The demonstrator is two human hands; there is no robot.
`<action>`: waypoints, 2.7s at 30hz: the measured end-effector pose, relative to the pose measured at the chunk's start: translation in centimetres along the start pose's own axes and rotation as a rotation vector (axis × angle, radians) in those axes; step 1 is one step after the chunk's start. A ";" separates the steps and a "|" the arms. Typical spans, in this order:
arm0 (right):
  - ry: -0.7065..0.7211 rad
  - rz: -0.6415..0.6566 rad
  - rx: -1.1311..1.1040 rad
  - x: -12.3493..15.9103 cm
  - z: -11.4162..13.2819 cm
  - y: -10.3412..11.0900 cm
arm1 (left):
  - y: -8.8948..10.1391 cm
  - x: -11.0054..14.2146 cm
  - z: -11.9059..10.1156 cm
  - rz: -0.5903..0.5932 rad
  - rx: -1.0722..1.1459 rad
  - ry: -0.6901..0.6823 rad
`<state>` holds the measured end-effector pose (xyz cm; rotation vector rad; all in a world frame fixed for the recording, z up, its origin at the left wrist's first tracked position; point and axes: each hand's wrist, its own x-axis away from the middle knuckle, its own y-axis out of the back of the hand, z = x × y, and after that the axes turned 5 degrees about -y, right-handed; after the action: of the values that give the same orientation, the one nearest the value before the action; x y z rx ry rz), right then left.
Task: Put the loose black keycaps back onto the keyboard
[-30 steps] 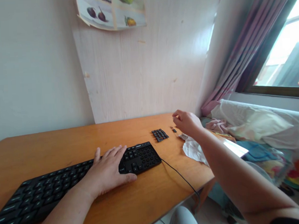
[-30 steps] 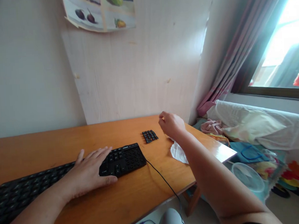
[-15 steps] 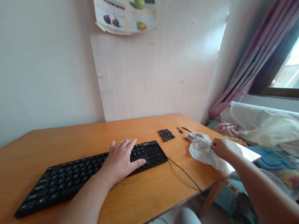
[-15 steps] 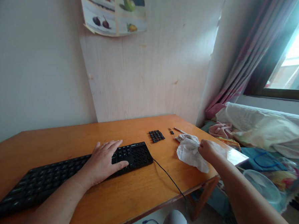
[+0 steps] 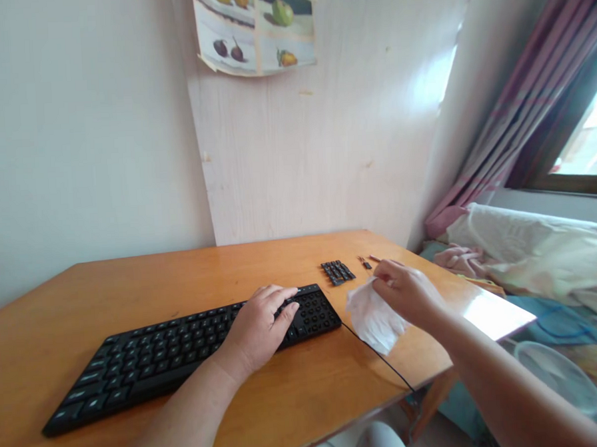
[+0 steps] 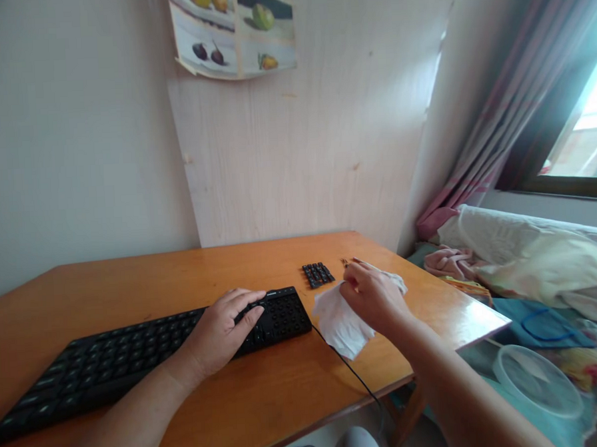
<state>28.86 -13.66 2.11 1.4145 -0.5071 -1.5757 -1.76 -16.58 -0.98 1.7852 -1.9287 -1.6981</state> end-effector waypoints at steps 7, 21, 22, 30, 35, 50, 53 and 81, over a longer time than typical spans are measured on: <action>0.218 0.074 -0.132 -0.4 6.8 -1.8 | -1.0 0.1 -1.3 -0.012 0.447 0.217; 0.289 0.162 -0.522 -0.5 11.1 -3.9 | -1.0 -0.5 -1.4 -0.130 0.954 0.447; 0.316 0.191 -0.510 -0.4 11.0 -3.9 | -0.9 -0.5 -1.4 -0.142 0.971 0.454; 0.182 0.407 -0.645 0.5 11.6 -5.1 | -0.3 -0.5 -1.6 -0.166 0.982 0.509; 0.072 0.413 -0.791 0.3 11.8 -4.6 | 0.0 -0.4 -1.4 -0.157 0.965 0.525; -0.085 0.563 -1.041 0.1 11.0 -4.5 | 0.0 -0.4 -1.0 -0.196 0.991 0.529; -0.115 0.643 -1.169 0.2 10.8 -4.6 | 0.0 -0.3 -0.8 -0.189 1.036 0.518; 0.033 0.500 -0.576 -2.4 10.0 -2.8 | -0.4 -0.4 -1.1 -0.106 0.710 0.428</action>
<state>18.30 -12.98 3.69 0.7944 -0.3147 -1.1585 -0.66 -16.88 -0.55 2.2301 -2.4016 -0.5525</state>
